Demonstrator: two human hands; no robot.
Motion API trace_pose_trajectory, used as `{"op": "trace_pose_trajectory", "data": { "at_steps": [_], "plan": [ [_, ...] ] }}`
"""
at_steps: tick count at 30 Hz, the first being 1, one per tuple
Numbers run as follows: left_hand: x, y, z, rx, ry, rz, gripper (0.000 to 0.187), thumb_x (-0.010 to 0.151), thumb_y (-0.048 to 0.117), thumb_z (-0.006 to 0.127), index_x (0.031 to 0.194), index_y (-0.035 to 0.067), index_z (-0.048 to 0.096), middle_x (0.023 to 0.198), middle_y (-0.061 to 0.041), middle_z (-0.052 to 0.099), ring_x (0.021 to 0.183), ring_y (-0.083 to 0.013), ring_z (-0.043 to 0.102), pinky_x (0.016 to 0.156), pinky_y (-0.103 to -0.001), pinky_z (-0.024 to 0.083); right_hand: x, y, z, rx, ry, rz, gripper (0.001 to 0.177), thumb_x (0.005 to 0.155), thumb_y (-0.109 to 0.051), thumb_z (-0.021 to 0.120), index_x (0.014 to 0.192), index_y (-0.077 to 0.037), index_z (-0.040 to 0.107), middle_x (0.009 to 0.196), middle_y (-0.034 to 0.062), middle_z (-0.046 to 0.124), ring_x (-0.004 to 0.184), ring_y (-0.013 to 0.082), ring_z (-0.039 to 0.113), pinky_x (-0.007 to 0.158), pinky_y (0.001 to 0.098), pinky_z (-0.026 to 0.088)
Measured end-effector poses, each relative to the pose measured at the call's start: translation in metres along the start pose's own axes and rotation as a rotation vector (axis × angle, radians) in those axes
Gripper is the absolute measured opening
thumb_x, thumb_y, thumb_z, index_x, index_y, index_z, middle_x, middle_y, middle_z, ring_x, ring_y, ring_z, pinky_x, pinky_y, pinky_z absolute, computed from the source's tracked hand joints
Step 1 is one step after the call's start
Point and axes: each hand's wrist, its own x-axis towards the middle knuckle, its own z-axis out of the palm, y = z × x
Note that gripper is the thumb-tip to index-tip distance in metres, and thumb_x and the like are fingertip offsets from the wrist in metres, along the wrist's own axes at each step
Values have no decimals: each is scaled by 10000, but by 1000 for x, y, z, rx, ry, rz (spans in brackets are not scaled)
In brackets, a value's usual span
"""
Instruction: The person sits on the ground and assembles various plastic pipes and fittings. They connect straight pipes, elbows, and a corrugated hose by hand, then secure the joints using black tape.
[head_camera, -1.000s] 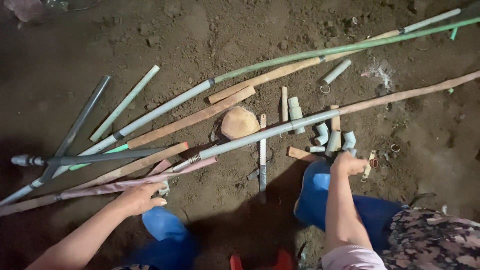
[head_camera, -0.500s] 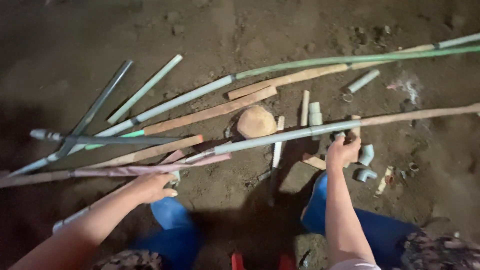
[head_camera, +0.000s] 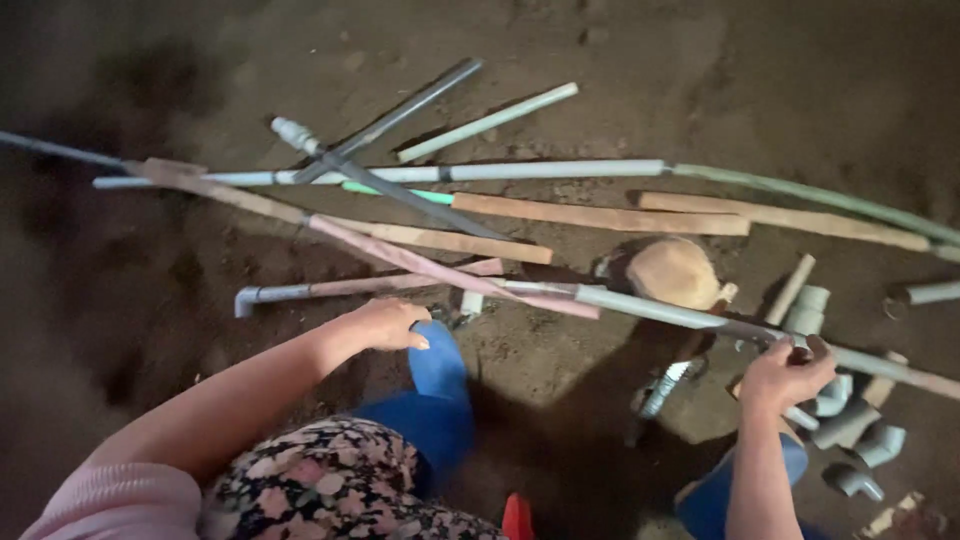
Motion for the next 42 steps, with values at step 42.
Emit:
{"op": "trace_pose_trajectory", "data": {
  "at_steps": [42],
  "plan": [
    [80, -189, 122, -323, 885, -588, 368, 810, 272, 664, 1153, 313, 536, 1272, -86, 432, 977, -294, 642, 749, -396, 578, -77, -191, 224, -305, -784, -1028, 200, 881, -281, 617, 1053, -191, 665, 1000, 19, 593, 1001, 237, 569, 842, 361, 427]
  ]
}}
